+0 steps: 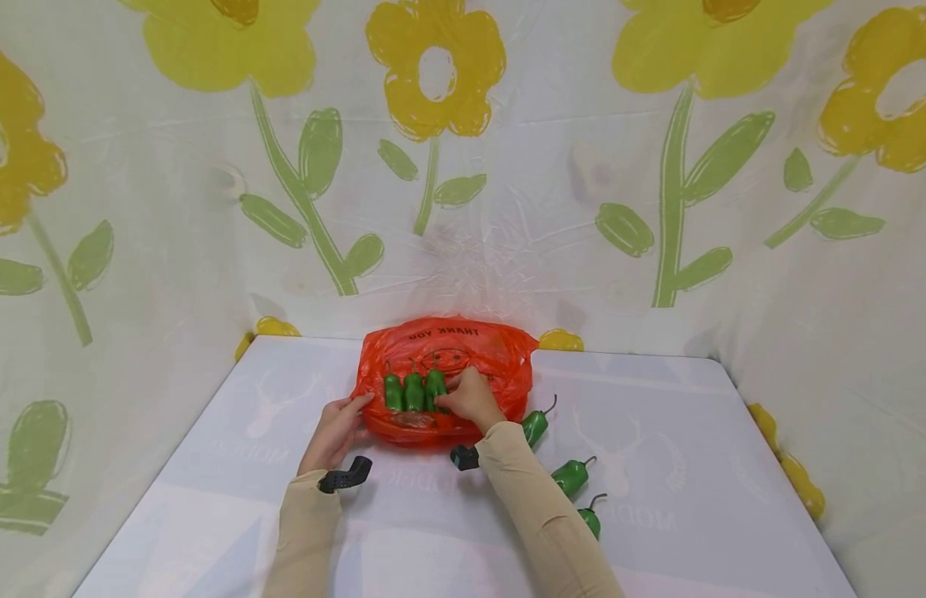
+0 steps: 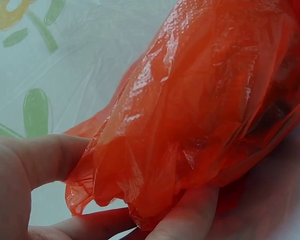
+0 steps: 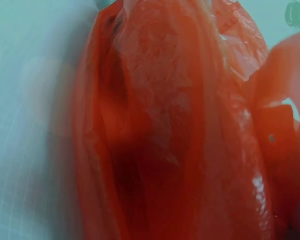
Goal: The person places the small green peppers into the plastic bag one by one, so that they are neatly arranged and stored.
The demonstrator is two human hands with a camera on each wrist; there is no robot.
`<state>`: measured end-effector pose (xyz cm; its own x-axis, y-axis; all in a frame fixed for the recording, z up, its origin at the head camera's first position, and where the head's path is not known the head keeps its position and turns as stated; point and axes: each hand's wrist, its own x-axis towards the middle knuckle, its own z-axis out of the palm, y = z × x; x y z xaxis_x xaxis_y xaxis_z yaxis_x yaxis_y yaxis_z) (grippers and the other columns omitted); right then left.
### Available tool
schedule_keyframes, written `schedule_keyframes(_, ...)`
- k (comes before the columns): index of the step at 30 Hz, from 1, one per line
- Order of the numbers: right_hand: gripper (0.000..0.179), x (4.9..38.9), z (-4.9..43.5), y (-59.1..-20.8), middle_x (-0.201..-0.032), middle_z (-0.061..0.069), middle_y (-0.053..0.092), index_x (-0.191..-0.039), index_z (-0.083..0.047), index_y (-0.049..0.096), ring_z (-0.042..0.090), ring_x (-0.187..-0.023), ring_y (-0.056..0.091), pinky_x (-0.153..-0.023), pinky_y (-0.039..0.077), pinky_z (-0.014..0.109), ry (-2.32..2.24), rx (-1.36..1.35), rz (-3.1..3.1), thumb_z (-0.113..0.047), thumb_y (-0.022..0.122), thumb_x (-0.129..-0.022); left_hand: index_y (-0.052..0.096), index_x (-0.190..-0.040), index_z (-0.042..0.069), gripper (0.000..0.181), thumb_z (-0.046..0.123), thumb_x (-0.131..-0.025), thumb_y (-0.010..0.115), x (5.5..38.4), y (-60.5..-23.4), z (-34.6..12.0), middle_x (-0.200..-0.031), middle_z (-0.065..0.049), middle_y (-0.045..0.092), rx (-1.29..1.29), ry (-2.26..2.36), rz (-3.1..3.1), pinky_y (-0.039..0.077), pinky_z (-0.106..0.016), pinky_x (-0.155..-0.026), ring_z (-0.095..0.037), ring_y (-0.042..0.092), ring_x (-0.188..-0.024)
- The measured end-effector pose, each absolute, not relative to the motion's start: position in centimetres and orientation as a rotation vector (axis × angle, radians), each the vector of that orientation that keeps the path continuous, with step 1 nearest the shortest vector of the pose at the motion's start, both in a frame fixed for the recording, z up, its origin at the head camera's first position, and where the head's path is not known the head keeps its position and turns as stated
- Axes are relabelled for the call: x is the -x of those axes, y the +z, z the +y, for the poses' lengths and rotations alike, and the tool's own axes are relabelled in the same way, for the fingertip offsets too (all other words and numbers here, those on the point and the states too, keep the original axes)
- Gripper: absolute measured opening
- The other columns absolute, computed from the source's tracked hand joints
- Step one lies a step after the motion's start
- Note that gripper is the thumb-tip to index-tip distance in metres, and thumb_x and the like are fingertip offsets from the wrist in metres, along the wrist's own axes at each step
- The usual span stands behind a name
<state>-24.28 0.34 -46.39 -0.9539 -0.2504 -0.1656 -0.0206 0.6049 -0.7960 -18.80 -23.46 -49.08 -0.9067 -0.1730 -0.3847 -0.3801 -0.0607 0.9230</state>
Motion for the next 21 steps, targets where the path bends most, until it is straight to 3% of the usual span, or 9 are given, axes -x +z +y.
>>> schedule_keyframes(7,0.034,24.28,0.39,-46.51,-0.123,0.02,0.074,-0.114,0.004,0.077,0.021,-0.105,0.071,-0.09,0.062,0.04,-1.259,0.212,2.579,-0.016,0.084,-0.086,0.059,-0.134,-0.004,0.049,0.034,-0.104,0.059,18.7,-49.01,-23.38,-0.124,-0.014,0.067,0.611,2.099,2.041,0.056,-0.023,-0.069,-0.015,0.062,-0.089)
schedule_keyframes(16,0.035,24.2,0.26,-46.19,-0.119,0.02,0.076,-0.114,0.004,0.077,0.014,-0.088,0.067,-0.085,0.063,0.037,-1.245,0.198,2.586,-0.016,0.083,-0.086,0.058,-0.134,-0.004,0.051,0.036,-0.103,0.06,18.85,-49.14,-23.44,-0.128,-0.016,0.066,0.638,2.084,2.045,0.056,-0.022,-0.07,-0.017,0.062,-0.093)
schedule_keyframes(21,0.035,24.11,0.16,-45.89,-0.12,0.019,0.075,-0.114,0.003,0.077,0.024,-0.104,0.071,-0.094,0.061,0.043,-1.217,0.196,2.608,-0.018,0.083,-0.086,0.056,-0.138,-0.005,0.054,0.036,-0.103,0.06,18.77,-49.1,-23.48,-0.134,-0.019,0.064,0.629,2.082,2.044,0.057,-0.021,-0.072,-0.018,0.062,-0.096)
